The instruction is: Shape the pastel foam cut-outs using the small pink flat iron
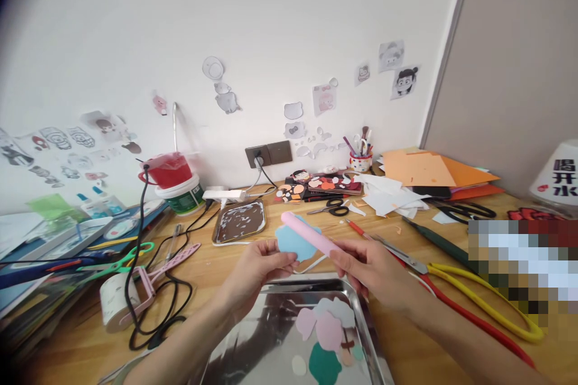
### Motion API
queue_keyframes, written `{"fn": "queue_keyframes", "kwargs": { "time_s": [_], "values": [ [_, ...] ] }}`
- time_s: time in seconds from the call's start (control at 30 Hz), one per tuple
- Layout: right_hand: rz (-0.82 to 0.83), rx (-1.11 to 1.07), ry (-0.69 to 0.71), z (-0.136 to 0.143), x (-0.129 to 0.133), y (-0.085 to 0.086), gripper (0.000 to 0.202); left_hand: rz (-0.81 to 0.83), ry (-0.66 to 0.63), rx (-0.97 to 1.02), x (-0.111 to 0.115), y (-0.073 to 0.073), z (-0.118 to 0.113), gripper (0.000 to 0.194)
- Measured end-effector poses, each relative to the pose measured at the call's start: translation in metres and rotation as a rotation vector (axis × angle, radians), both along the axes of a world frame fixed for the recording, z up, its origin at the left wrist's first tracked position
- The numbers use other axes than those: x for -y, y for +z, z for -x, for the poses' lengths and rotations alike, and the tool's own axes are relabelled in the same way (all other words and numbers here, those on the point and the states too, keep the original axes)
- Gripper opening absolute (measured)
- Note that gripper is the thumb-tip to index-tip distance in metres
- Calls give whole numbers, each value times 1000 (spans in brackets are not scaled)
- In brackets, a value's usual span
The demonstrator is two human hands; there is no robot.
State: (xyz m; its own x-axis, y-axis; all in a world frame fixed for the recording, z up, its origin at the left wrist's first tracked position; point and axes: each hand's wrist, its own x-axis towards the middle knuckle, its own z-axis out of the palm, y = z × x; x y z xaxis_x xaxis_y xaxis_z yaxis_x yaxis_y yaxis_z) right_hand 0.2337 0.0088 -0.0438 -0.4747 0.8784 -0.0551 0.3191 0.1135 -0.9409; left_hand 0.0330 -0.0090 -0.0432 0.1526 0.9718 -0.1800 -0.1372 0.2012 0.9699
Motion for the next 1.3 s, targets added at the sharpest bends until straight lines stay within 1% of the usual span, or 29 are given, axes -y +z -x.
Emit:
{"fn": "queue_keyframes", "kwargs": {
  "time_s": [0.17,0.27,0.43,0.5,0.63,0.77,0.9,1.03,1.17,1.27,1.3],
  "values": [
    [-15,-27,-113,-8,-8,6,31,-7,43,1,-4,2,5,11],
    [-28,-35,-151,-11,-12,9,34,2,33,31,-4,4,6,13],
    [20,-7,-33,-9,-9,3,29,7,29,29,-4,5,5,13],
    [7,23,17,-6,-6,2,30,4,29,14,-3,4,5,14],
    [-50,83,73,-2,1,7,31,-22,32,4,-3,4,3,18],
    [-25,84,87,0,4,12,32,15,14,-12,-2,5,1,21],
    [-30,59,43,1,5,10,32,13,0,-17,0,4,-1,19],
    [-12,27,3,1,5,13,31,-2,7,-5,0,4,-1,17],
    [-6,-7,-106,-3,-2,10,30,6,59,-17,-3,8,2,16],
    [-28,-21,-184,-9,-10,8,33,1,105,-3,-3,10,3,14],
    [-30,-31,-191,-10,-12,8,34,-1,116,1,-3,10,3,13]
  ]
}}
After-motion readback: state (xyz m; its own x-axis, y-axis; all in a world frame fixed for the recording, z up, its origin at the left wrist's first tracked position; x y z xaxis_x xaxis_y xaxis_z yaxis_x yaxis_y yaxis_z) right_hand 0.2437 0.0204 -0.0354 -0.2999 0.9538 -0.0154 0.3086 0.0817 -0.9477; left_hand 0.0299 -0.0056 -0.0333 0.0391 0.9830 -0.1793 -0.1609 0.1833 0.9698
